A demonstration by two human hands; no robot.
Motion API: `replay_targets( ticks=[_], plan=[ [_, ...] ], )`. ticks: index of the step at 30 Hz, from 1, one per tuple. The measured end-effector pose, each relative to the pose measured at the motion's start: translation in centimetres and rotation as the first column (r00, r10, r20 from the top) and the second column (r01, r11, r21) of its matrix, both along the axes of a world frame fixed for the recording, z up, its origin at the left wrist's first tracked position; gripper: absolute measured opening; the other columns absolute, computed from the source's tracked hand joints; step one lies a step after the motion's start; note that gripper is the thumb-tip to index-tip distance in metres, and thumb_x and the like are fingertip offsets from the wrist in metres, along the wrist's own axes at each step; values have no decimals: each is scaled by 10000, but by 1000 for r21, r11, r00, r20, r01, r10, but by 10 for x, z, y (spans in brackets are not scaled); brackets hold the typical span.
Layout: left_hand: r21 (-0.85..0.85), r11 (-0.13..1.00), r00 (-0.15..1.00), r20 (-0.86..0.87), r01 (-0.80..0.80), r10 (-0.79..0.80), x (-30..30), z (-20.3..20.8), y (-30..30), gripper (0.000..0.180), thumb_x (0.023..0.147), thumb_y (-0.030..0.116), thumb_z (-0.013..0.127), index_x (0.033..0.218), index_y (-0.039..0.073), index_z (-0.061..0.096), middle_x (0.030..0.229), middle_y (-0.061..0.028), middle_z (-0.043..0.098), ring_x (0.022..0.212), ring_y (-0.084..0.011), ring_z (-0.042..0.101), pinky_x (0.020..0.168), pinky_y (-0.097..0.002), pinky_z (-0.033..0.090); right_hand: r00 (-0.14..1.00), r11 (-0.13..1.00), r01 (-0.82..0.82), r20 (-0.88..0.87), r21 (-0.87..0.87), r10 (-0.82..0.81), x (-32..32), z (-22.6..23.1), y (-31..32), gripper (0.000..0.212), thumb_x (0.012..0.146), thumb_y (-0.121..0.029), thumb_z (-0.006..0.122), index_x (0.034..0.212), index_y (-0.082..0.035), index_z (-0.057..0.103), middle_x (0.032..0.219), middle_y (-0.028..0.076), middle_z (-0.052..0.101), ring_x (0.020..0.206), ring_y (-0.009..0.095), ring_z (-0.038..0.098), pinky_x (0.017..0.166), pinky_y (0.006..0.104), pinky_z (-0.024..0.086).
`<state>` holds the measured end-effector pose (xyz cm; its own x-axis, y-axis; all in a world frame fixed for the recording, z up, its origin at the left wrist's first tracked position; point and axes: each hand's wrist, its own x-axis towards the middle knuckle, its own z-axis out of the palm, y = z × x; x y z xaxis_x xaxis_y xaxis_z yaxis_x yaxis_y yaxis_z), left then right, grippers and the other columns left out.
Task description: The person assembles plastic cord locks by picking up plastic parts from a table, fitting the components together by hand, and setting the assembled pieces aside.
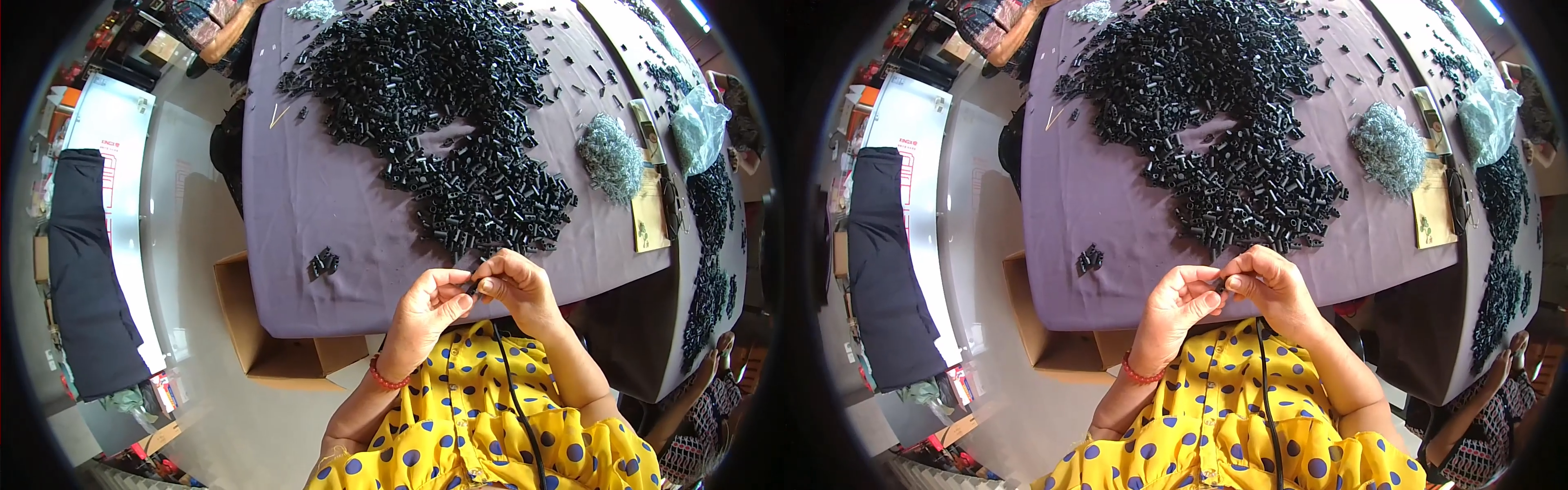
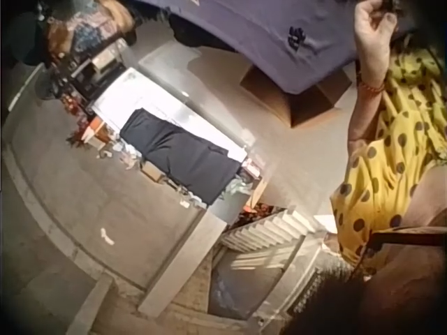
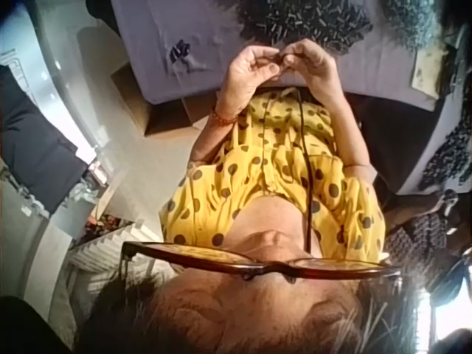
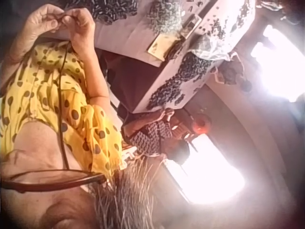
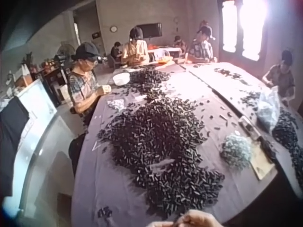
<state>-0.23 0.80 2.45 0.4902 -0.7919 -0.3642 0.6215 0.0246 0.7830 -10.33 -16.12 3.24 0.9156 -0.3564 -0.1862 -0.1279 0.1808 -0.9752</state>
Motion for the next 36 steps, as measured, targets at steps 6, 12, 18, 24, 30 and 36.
replay_targets(
  ticks=[6, 12, 18, 24, 30, 36],
  plan=[
    [-30, 999, 998, 59, -26, 28, -4, -3, -3, 271, 1012, 37, 641, 1269, -11, 571, 1105, -58, 698, 1000, -90, 654, 915, -229, 538, 997, 992, -36, 56, -117, 43, 3, -1, -4, 58, 986, -26, 663, 1014, 25, 664, 948, 37, 611, 805, 104, 642, 737, 252, 554],
    [-5, 998, 976, 208, -65, 64, -6, 0, -8, 297, 993, -1, 649, 1280, 3, 573, 1098, -65, 687, 981, -107, 650, 905, -248, 548, 997, 998, -36, 71, 56, 32, 2, -6, -6, 69, 999, -39, 652, 1037, 17, 647, 951, 33, 611, 812, 96, 628, 756, 248, 541],
    [-65, 997, 994, 94, -49, 55, -4, -2, -8, 303, 985, -7, 659, 1277, -2, 574, 1116, -69, 689, 1000, -109, 652, 915, -247, 544, 992, 997, -33, 117, -76, 42, 4, -4, -3, 18, 1004, -2, 623, 1011, 12, 633, 923, 32, 577, 806, 107, 605, 724, 261, 537],
    [214, 968, 719, 693, -128, -58, -5, 14, -9, 291, 973, -4, 678, 1249, -8, 588, 1062, -62, 712, 977, -134, 677, 921, -260, 544, 980, 938, -73, 150, -339, 130, 9, -12, -8, 16, 1003, 21, 607, 1010, 15, 619, 949, 51, 569, 807, 124, 600, 706, 272, 548],
    [-27, 993, 993, 24, -113, 113, -3, 0, -7, 270, 978, 21, 677, 1236, -10, 603, 1023, -78, 720, 939, -129, 678, 873, -269, 555, 995, 994, -46, 93, 99, 37, 8, -11, 1, 46, 1029, -37, 601, 1052, 0, 614, 978, 26, 571, 831, 100, 597, 749, 256, 543],
    [-70, 993, 995, -43, -97, 94, -4, -4, -4, 267, 987, 31, 671, 1242, -3, 603, 1039, -72, 718, 932, -111, 667, 866, -252, 547, 996, 994, -32, 86, 101, 24, 7, -10, 3, 40, 1026, -38, 606, 1040, -3, 622, 965, 29, 598, 832, 102, 587, 738, 256, 515]
  ],
)
